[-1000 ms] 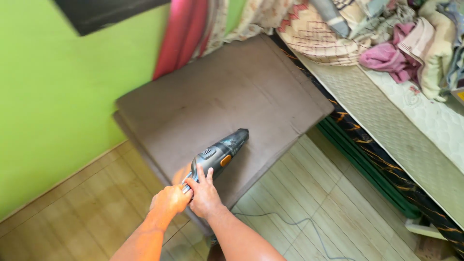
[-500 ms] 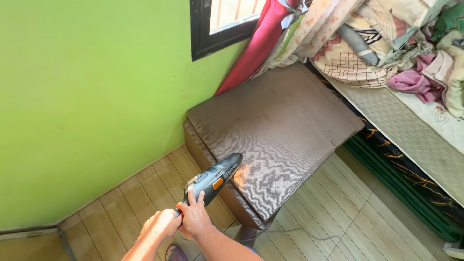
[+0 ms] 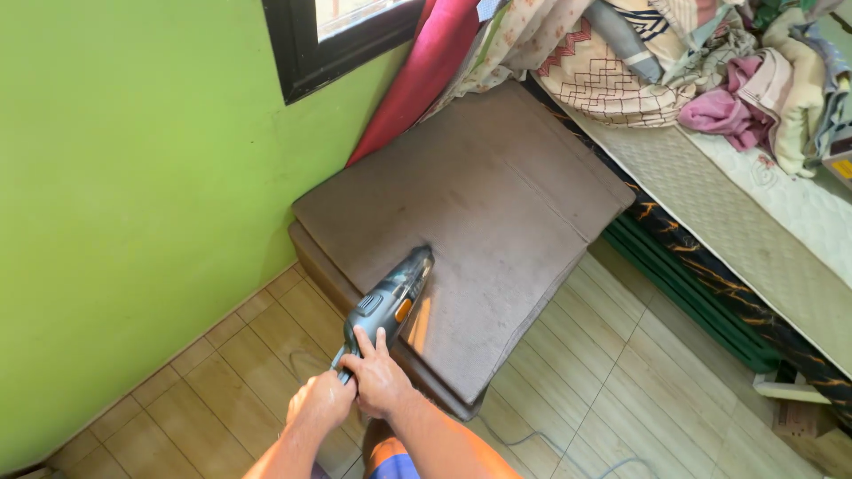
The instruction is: The person uses a handheld vacuum cleaner to clean a brown upholstered bench. They vacuum the top surface, then lift the seat cushion to vacuum the underside and the bench frame. The person continues to vacuum the top surface and the sides of the bench.
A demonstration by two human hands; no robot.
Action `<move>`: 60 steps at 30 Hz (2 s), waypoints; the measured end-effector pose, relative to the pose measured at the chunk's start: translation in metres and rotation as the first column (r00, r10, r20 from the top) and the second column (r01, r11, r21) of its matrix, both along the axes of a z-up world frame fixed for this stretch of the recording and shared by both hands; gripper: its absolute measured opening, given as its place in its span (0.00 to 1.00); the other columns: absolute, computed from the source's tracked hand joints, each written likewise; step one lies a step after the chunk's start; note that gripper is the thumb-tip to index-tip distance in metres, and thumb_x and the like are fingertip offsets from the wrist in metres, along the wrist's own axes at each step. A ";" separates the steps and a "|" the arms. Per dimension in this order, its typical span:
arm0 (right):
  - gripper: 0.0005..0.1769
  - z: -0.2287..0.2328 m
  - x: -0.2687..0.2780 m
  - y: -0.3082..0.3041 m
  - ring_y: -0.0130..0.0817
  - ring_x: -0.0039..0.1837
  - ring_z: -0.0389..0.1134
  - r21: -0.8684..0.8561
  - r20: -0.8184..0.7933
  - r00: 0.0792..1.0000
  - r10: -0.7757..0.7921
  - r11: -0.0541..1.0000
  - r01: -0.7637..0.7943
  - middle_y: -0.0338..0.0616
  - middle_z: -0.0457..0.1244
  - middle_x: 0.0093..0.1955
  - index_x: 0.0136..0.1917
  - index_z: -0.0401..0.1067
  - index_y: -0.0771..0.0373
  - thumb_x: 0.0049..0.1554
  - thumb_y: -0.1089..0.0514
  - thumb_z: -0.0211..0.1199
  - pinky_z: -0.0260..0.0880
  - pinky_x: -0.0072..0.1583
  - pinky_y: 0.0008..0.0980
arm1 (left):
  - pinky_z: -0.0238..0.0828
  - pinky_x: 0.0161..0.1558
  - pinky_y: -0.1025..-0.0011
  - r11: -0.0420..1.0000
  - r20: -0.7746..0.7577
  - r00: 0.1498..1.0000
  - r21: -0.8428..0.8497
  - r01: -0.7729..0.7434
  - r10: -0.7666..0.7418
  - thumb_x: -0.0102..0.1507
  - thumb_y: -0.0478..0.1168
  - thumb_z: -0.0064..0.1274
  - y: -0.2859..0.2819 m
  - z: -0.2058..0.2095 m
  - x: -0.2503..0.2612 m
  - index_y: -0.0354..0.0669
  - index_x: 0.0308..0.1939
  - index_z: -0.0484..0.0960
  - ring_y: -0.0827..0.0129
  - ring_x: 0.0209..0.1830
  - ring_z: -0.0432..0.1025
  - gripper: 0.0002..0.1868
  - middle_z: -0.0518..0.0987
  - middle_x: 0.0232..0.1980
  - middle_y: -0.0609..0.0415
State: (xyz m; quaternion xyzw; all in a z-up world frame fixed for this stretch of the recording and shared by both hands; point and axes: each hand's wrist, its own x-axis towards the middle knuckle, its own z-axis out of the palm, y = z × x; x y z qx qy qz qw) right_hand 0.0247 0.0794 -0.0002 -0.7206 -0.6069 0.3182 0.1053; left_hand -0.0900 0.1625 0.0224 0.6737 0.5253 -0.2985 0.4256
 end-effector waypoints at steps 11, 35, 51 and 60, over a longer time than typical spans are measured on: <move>0.31 -0.034 0.186 0.094 0.73 0.79 0.49 0.087 0.056 0.993 -0.100 0.992 0.094 0.74 0.47 0.76 0.58 0.75 0.56 0.39 0.67 0.67 0.37 0.79 0.66 | 0.74 0.60 0.56 0.997 0.135 0.988 0.035 0.073 -0.077 0.64 0.61 0.42 0.104 -0.018 0.182 0.44 0.52 0.86 0.50 0.57 0.78 0.30 0.84 0.54 0.42; 0.29 -0.033 0.148 0.150 0.79 0.77 0.42 -0.021 0.105 0.979 -0.176 0.984 0.179 0.67 0.44 0.80 0.60 0.75 0.53 0.43 0.66 0.67 0.46 0.76 0.59 | 0.76 0.56 0.55 0.996 0.183 0.980 0.050 0.072 -0.080 0.61 0.63 0.48 0.155 -0.049 0.146 0.49 0.50 0.86 0.48 0.54 0.78 0.28 0.84 0.52 0.43; 0.34 0.000 -0.119 0.214 0.65 0.83 0.32 -0.123 0.045 0.989 -0.141 0.982 0.145 0.54 0.51 0.77 0.65 0.73 0.58 0.43 0.66 0.68 0.30 0.80 0.58 | 0.78 0.53 0.56 0.993 0.005 0.993 0.041 0.114 -0.115 0.62 0.66 0.46 0.215 -0.030 -0.108 0.52 0.44 0.88 0.52 0.51 0.81 0.27 0.86 0.48 0.47; 0.27 -0.024 -0.025 0.223 0.55 0.82 0.42 0.006 0.062 0.996 -0.071 0.997 0.071 0.50 0.63 0.66 0.59 0.77 0.60 0.44 0.68 0.66 0.37 0.78 0.66 | 0.78 0.51 0.57 0.993 0.010 0.993 -0.015 0.119 -0.119 0.65 0.68 0.41 0.223 -0.055 -0.018 0.49 0.47 0.86 0.51 0.50 0.81 0.31 0.85 0.50 0.45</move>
